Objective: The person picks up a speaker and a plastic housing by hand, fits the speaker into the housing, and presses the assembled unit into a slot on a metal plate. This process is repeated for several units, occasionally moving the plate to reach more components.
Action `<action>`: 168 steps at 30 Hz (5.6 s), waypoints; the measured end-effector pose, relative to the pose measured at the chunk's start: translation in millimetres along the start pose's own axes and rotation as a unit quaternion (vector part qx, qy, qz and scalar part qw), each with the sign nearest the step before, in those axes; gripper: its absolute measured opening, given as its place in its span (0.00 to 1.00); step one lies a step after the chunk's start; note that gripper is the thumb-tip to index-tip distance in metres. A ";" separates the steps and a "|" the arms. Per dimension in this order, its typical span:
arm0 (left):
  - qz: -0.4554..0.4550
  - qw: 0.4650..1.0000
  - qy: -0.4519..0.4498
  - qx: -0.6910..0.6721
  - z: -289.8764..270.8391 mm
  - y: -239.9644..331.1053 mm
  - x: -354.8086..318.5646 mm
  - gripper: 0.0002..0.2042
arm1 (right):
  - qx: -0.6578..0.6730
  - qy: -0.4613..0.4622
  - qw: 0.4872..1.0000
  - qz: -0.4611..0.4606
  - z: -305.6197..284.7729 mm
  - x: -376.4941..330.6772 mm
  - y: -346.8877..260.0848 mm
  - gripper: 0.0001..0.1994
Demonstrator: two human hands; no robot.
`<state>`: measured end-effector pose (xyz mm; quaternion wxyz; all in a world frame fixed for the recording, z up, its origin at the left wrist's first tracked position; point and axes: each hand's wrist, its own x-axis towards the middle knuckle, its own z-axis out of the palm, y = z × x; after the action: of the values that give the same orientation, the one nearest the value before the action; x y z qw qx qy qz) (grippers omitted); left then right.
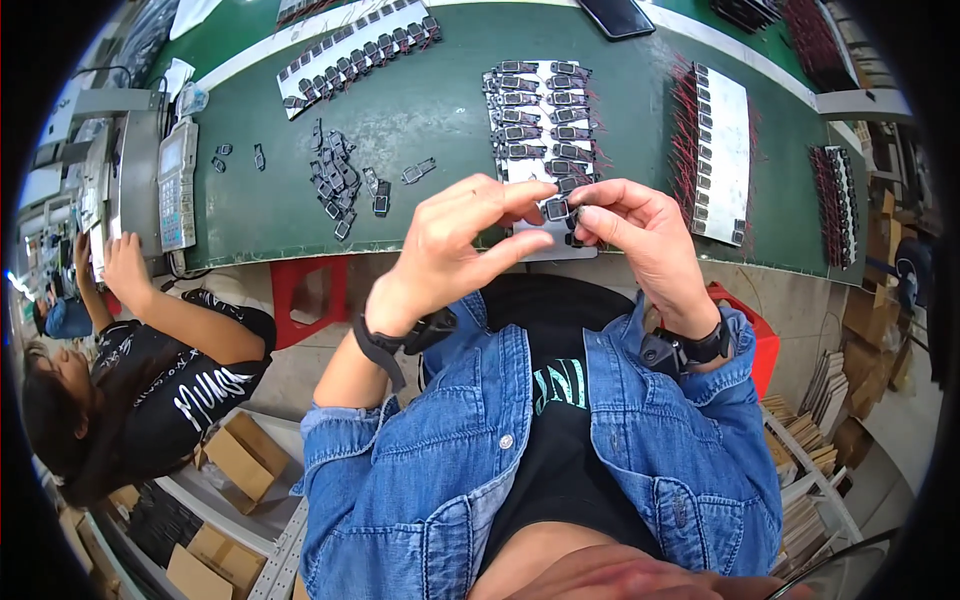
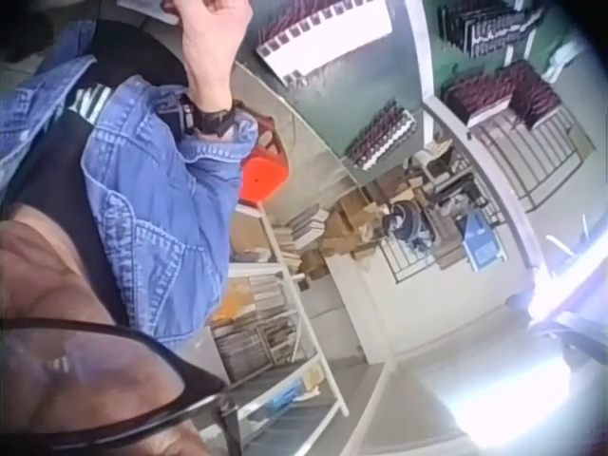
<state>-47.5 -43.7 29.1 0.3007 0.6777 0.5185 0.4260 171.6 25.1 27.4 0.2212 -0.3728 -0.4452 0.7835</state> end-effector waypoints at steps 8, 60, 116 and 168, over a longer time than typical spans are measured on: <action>-0.165 0.970 0.087 -0.158 31.1 -2.5 -13.3 0.13 | -0.028 0.045 0.992 -0.111 6.6 5.0 15.7 0.09; -0.275 0.872 0.081 -0.396 26.8 10.3 -7.4 0.07 | -0.056 -0.035 0.997 -0.050 6.7 17.8 0.8 0.10; -0.273 0.950 0.151 -0.016 21.5 -34.0 2.6 0.07 | -0.577 0.301 0.744 -0.148 -102.2 -81.8 -20.7 0.11; -0.145 0.963 0.132 -0.184 29.8 -11.8 -11.5 0.12 | -0.251 0.077 0.948 -0.181 22.0 19.7 -5.4 0.06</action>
<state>-27.4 -50.3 2.5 0.4077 0.4665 0.5588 0.5513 142.2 29.4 31.6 0.2921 -0.3885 -0.6687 0.5626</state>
